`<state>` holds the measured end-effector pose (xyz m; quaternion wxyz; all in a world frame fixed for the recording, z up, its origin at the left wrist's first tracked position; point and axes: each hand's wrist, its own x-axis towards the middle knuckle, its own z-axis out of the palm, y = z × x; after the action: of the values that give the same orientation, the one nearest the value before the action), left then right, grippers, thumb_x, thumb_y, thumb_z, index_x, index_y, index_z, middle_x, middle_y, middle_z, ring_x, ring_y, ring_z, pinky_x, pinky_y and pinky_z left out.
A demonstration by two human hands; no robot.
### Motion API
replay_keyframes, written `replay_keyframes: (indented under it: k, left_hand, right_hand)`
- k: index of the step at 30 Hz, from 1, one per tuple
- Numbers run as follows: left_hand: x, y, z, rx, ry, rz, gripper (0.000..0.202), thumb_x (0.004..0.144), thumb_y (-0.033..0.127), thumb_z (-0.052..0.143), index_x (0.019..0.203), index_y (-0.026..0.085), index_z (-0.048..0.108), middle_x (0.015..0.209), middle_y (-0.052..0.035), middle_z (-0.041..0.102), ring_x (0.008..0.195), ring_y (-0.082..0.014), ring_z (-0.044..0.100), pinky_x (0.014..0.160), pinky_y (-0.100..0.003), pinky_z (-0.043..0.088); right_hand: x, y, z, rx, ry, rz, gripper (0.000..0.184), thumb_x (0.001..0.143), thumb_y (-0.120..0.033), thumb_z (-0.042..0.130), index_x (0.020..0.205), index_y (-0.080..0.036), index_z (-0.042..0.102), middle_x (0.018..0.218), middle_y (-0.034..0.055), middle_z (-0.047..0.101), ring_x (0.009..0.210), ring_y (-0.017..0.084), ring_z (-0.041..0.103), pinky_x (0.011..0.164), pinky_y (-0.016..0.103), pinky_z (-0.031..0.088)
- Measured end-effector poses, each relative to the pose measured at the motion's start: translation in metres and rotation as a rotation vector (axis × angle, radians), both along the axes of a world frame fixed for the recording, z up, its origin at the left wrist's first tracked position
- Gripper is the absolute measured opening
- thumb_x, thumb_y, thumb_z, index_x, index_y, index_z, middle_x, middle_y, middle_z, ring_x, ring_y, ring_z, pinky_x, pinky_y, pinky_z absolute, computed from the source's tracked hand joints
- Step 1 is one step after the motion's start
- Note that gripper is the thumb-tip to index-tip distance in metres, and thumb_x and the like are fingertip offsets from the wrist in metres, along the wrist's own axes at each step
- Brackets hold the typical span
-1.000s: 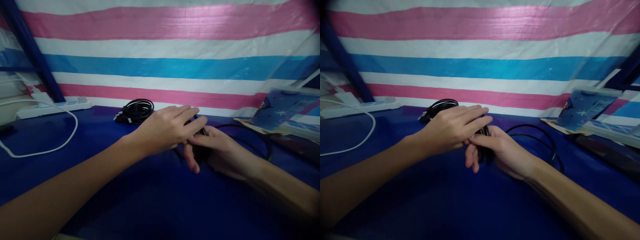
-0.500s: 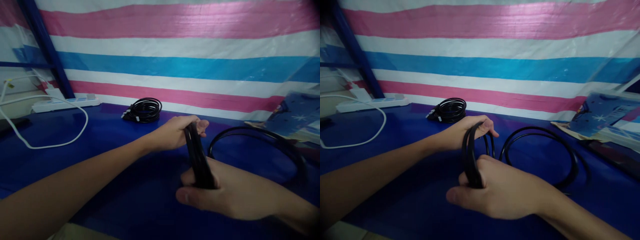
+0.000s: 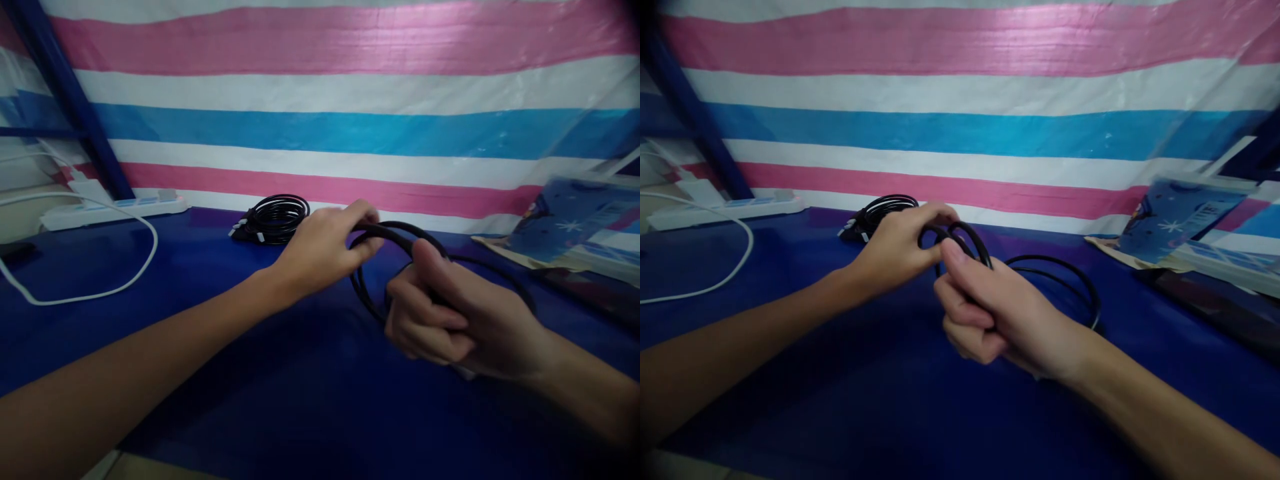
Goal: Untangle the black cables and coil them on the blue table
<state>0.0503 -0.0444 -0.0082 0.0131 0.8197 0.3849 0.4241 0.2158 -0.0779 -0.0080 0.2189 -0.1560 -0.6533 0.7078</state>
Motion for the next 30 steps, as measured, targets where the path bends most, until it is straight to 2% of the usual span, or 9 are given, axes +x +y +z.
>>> replay_keyframes:
  k: [2, 4, 10, 13, 15, 19, 22, 26, 30]
  left_hand:
    - [0.004, -0.007, 0.004, 0.087, 0.031, -0.116, 0.020, 0.085, 0.026, 0.051, 0.099, 0.019, 0.063, 0.091, -0.0028, 0.069, 0.084, -0.0164, 0.063, 0.076, -0.027, 0.045]
    - [0.008, -0.012, 0.007, 0.004, 0.037, -0.232, 0.022, 0.089, 0.027, 0.045, 0.099, 0.021, 0.063, 0.085, -0.0005, 0.069, 0.077, -0.0139, 0.063, 0.071, -0.025, 0.046]
    - [0.018, -0.010, 0.002, -0.650, -0.295, -0.232, 0.032, 0.089, 0.016, 0.039, 0.117, 0.016, 0.055, 0.073, -0.0015, 0.068, 0.064, -0.0130, 0.063, 0.059, -0.025, 0.049]
    - [0.018, -0.004, -0.005, -0.923, -0.350, -0.290, 0.027, 0.089, 0.017, 0.040, 0.107, 0.011, 0.058, 0.073, -0.0059, 0.069, 0.063, -0.0140, 0.065, 0.059, -0.026, 0.051]
    - [0.014, -0.001, -0.007, -0.804, -0.357, -0.253, 0.023, 0.086, 0.018, 0.045, 0.101, 0.012, 0.060, 0.077, -0.0067, 0.070, 0.068, -0.0149, 0.065, 0.062, -0.027, 0.052]
    - [0.001, -0.005, 0.003, -0.081, -0.138, -0.229, 0.027, 0.079, 0.014, 0.055, 0.103, 0.021, 0.063, 0.099, -0.0023, 0.070, 0.093, -0.0170, 0.064, 0.084, -0.030, 0.049]
    - [-0.002, -0.016, 0.015, 0.047, 0.107, -0.320, 0.021, 0.085, 0.021, 0.053, 0.102, 0.024, 0.066, 0.099, -0.0007, 0.070, 0.095, -0.0187, 0.064, 0.087, -0.031, 0.047]
    - [0.005, -0.019, 0.016, -0.293, -0.069, -0.311, 0.029, 0.092, 0.027, 0.043, 0.116, 0.022, 0.059, 0.081, -0.0008, 0.069, 0.075, -0.0154, 0.066, 0.072, -0.027, 0.050]
    - [0.014, -0.006, -0.002, -0.848, -0.308, -0.311, 0.035, 0.093, 0.026, 0.037, 0.124, 0.016, 0.050, 0.068, -0.0011, 0.065, 0.065, -0.0136, 0.065, 0.063, -0.025, 0.050]
  right_hand:
    - [-0.002, -0.003, -0.002, -0.078, 0.005, 0.090, 0.056, 0.092, -0.059, 0.036, 0.051, -0.020, 0.029, 0.035, -0.0089, 0.023, 0.032, 0.005, 0.017, 0.039, 0.024, 0.018]
    - [-0.005, -0.006, -0.003, -0.118, 0.004, 0.153, 0.053, 0.093, -0.055, 0.037, 0.053, -0.020, 0.030, 0.035, -0.0087, 0.025, 0.031, 0.005, 0.019, 0.037, 0.023, 0.018]
    - [-0.003, -0.009, -0.001, -0.006, -0.101, 0.118, 0.043, 0.087, -0.041, 0.054, 0.053, -0.019, 0.040, 0.040, -0.0035, 0.045, 0.034, 0.007, 0.040, 0.040, 0.023, 0.028]
    - [-0.003, -0.006, -0.005, -0.033, -0.052, 0.151, 0.048, 0.090, -0.045, 0.048, 0.051, -0.019, 0.036, 0.037, -0.0048, 0.039, 0.033, 0.008, 0.038, 0.039, 0.023, 0.029]
    - [-0.004, -0.004, -0.009, -0.029, -0.023, 0.121, 0.053, 0.092, -0.049, 0.043, 0.050, -0.019, 0.031, 0.038, -0.0063, 0.032, 0.034, 0.006, 0.030, 0.038, 0.023, 0.024]
    - [-0.007, -0.007, -0.011, -0.068, -0.020, 0.074, 0.055, 0.093, -0.052, 0.039, 0.051, -0.019, 0.029, 0.038, -0.0082, 0.025, 0.034, 0.004, 0.020, 0.037, 0.022, 0.017]
    - [-0.010, -0.012, -0.007, 0.046, -0.147, 0.067, 0.054, 0.089, -0.054, 0.047, 0.051, -0.018, 0.035, 0.041, -0.0065, 0.031, 0.036, 0.004, 0.027, 0.035, 0.019, 0.021]
    - [-0.012, -0.015, -0.003, 0.229, -0.273, 0.082, 0.053, 0.086, -0.054, 0.051, 0.050, -0.015, 0.048, 0.042, -0.0013, 0.044, 0.040, 0.006, 0.040, 0.042, 0.020, 0.032]
    - [-0.013, -0.012, -0.008, 0.093, -0.081, 0.136, 0.051, 0.091, -0.048, 0.046, 0.051, -0.017, 0.044, 0.040, -0.0008, 0.047, 0.039, 0.009, 0.044, 0.050, 0.024, 0.042]
